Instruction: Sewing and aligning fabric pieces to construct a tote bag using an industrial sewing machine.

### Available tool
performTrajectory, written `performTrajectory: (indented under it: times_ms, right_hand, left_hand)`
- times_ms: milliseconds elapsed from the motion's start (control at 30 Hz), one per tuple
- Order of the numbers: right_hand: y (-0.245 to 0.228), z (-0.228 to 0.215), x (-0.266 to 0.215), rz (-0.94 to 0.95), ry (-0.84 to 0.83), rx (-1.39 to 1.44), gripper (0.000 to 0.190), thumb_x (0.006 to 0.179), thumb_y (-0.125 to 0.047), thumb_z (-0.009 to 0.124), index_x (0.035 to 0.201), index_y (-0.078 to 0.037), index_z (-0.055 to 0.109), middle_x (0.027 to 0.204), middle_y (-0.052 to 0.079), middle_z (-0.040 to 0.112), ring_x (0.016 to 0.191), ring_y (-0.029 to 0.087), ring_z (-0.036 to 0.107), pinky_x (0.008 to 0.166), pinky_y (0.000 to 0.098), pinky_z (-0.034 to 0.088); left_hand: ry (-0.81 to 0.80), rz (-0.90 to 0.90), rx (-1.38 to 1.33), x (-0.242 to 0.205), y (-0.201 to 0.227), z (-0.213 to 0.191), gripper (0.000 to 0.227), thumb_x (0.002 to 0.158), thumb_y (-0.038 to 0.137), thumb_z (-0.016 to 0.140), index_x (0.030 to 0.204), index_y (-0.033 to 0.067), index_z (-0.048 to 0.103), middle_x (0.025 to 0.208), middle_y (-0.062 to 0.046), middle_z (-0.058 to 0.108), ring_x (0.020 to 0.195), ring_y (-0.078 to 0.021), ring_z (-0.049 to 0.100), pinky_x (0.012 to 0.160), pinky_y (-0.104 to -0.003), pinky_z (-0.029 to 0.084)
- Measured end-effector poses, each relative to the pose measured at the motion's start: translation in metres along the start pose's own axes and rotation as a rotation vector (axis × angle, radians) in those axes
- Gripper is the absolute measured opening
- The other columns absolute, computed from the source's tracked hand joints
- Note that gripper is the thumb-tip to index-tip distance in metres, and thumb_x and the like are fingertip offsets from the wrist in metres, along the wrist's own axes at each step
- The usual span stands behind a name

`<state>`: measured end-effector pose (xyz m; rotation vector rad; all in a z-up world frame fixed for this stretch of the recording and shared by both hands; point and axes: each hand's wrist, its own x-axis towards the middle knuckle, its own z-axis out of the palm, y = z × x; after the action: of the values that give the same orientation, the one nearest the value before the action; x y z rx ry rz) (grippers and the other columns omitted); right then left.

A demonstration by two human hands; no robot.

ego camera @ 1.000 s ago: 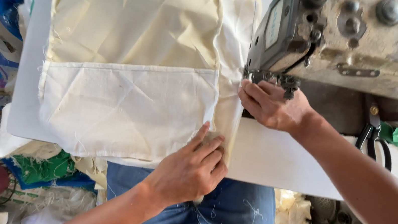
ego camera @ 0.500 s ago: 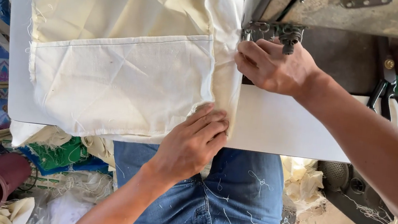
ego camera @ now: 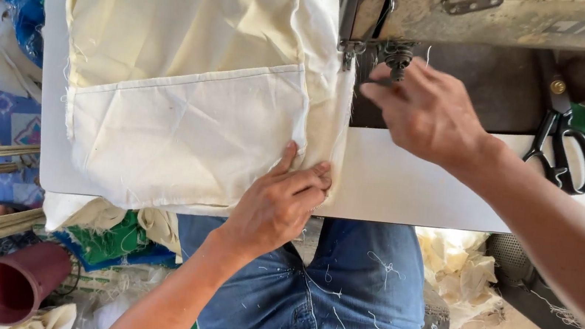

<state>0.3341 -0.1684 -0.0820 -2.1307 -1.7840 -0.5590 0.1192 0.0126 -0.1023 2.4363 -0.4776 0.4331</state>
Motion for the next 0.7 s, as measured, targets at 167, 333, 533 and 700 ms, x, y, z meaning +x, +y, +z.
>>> performTrajectory:
  times_ms: [167, 333, 533, 700]
  right_hand:
    - [0.004, 0.007, -0.022, 0.035, -0.019, 0.103, 0.027, 0.099, -0.004, 0.064, 0.121, -0.019, 0.071, 0.118, 0.01, 0.059, 0.089, 0.029, 0.049, 0.076, 0.0415, 0.039]
    - [0.002, 0.002, -0.011, 0.03, 0.002, 0.122, 0.018, 0.103, -0.015, 0.064, 0.116, -0.021, 0.073, 0.113, 0.009, 0.058, 0.089, 0.028, 0.049, 0.079, 0.0417, 0.04]
    - [-0.001, 0.003, -0.01, 0.024, 0.043, 0.14, 0.018, 0.104, -0.017, 0.063, 0.12, -0.019, 0.071, 0.108, 0.009, 0.057, 0.089, 0.028, 0.051, 0.081, 0.0426, 0.043]
    - [-0.001, 0.002, -0.011, -0.014, 0.025, 0.151, 0.019, 0.104, -0.028, 0.068, 0.121, -0.02, 0.071, 0.114, 0.008, 0.06, 0.092, 0.028, 0.053, 0.086, 0.0435, 0.045]
  left_hand:
    - [0.054, -0.249, -0.536, 0.006, 0.005, -0.026, 0.007, 0.094, -0.003, 0.071, 0.092, -0.0001, 0.066, 0.11, -0.019, 0.074, 0.116, -0.0326, 0.073, 0.127, -0.057, 0.032]
    - [0.08, -0.267, -0.553, 0.008, 0.005, -0.028, 0.009, 0.093, -0.004, 0.071, 0.088, -0.0003, 0.065, 0.108, -0.021, 0.075, 0.114, -0.0348, 0.074, 0.125, -0.056, 0.037]
    - [0.054, -0.272, -0.519, 0.01, 0.007, -0.03, 0.014, 0.092, -0.005, 0.071, 0.085, 0.0009, 0.061, 0.107, -0.02, 0.075, 0.114, -0.036, 0.074, 0.124, -0.056, 0.04]
    - [0.039, -0.281, -0.505, 0.011, 0.008, -0.031, 0.013, 0.092, -0.003, 0.071, 0.084, 0.0007, 0.062, 0.106, -0.019, 0.075, 0.114, -0.0348, 0.074, 0.123, -0.057, 0.04]
